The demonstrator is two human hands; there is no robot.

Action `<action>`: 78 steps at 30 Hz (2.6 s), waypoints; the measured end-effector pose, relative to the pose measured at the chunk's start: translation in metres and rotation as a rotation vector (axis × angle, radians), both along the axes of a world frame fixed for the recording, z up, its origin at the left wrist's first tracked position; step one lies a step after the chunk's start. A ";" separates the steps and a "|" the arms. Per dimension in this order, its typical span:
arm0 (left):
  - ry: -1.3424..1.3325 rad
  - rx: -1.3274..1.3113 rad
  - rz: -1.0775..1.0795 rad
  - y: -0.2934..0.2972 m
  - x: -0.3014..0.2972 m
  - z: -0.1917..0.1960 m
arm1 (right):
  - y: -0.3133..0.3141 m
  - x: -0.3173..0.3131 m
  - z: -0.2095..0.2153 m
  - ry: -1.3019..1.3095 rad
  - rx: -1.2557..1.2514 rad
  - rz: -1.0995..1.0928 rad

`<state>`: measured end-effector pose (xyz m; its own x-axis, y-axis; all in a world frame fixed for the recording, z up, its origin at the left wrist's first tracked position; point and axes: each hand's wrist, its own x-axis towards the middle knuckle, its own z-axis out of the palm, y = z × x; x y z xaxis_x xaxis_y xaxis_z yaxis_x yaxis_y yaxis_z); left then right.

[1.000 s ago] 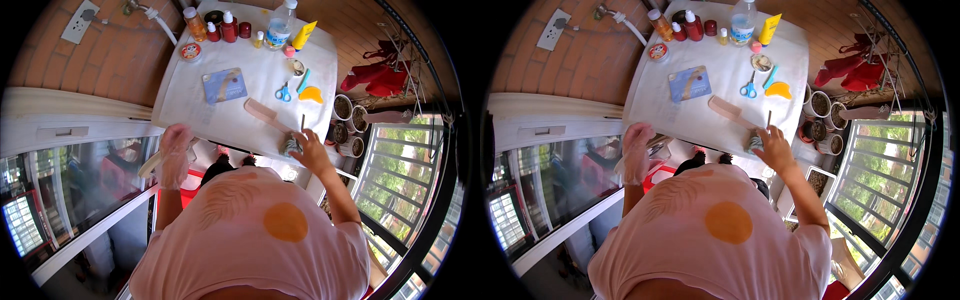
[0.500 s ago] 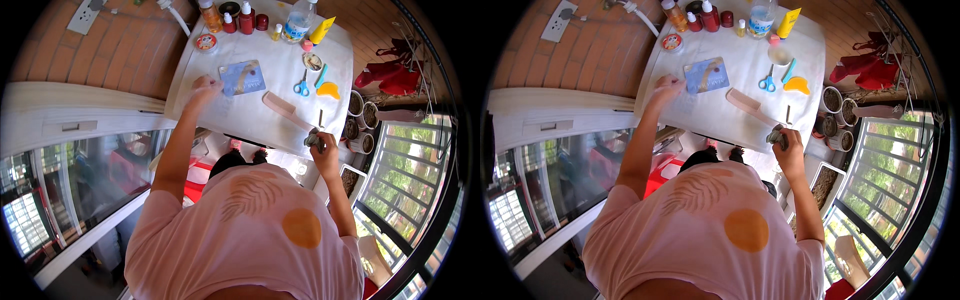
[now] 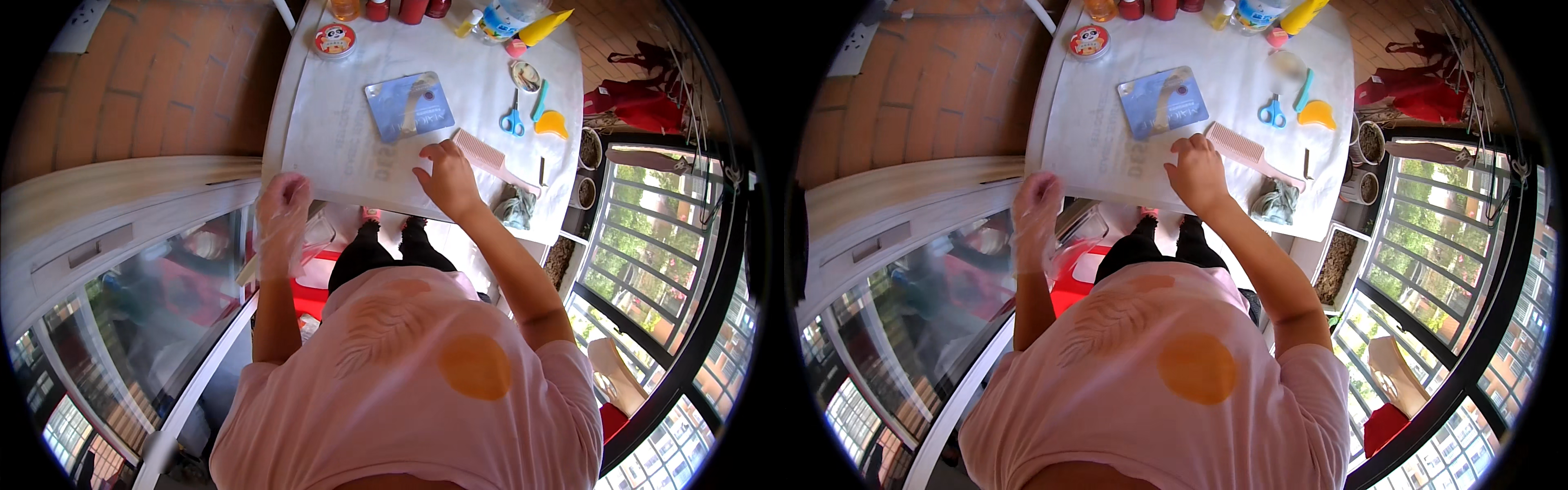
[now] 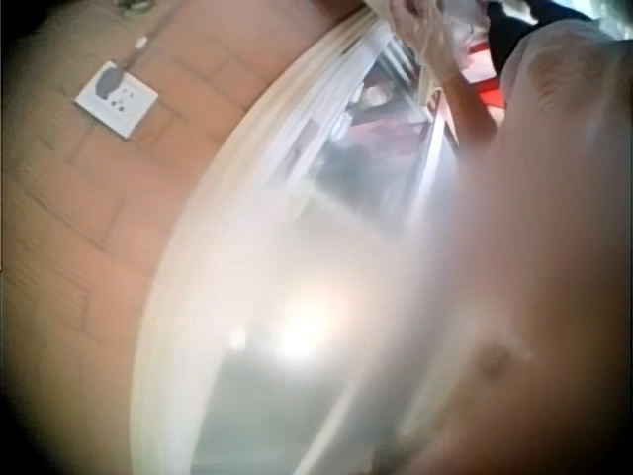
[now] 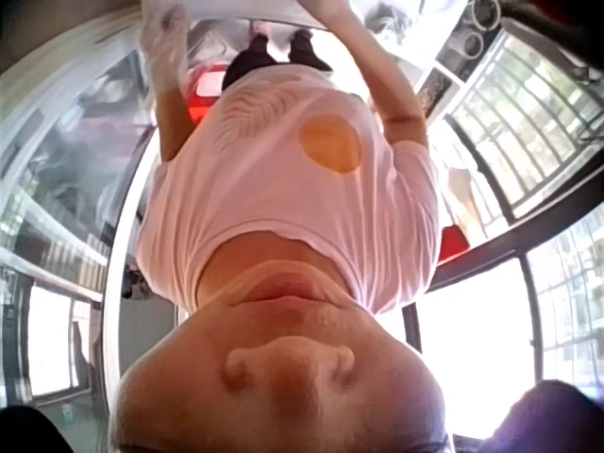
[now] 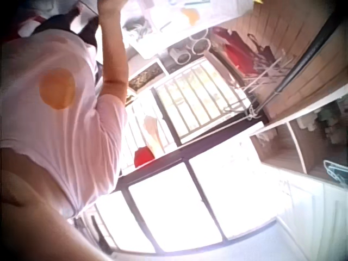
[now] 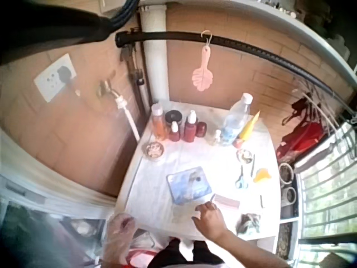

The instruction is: The person wipes a hairdryer with a cloth, coils its cord, and places it on a shelf. They then wipe a comb and a yellow tube, placing them on the shelf as well. The person also wipes a small container and places it on the shelf.

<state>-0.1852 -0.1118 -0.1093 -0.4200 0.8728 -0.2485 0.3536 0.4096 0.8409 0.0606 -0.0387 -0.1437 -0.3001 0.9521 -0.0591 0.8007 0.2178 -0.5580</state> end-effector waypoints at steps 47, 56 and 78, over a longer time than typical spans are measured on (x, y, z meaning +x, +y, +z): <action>-0.237 -0.049 0.111 0.016 -0.047 -0.031 | 0.119 0.006 0.054 0.543 -0.556 -0.053; -0.128 0.037 -0.026 0.037 -0.038 -0.031 | 0.173 -0.009 -0.003 0.086 0.248 -0.117; -0.052 -0.049 0.003 0.035 -0.042 -0.027 | 0.129 -0.005 0.037 0.605 -0.456 -0.068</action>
<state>-0.2275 -0.0771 -0.1368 -0.4077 0.8581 -0.3123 0.3091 0.4515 0.8370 0.0559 0.0906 -0.1066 -0.3470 0.8905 -0.2944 0.3296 -0.1781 -0.9272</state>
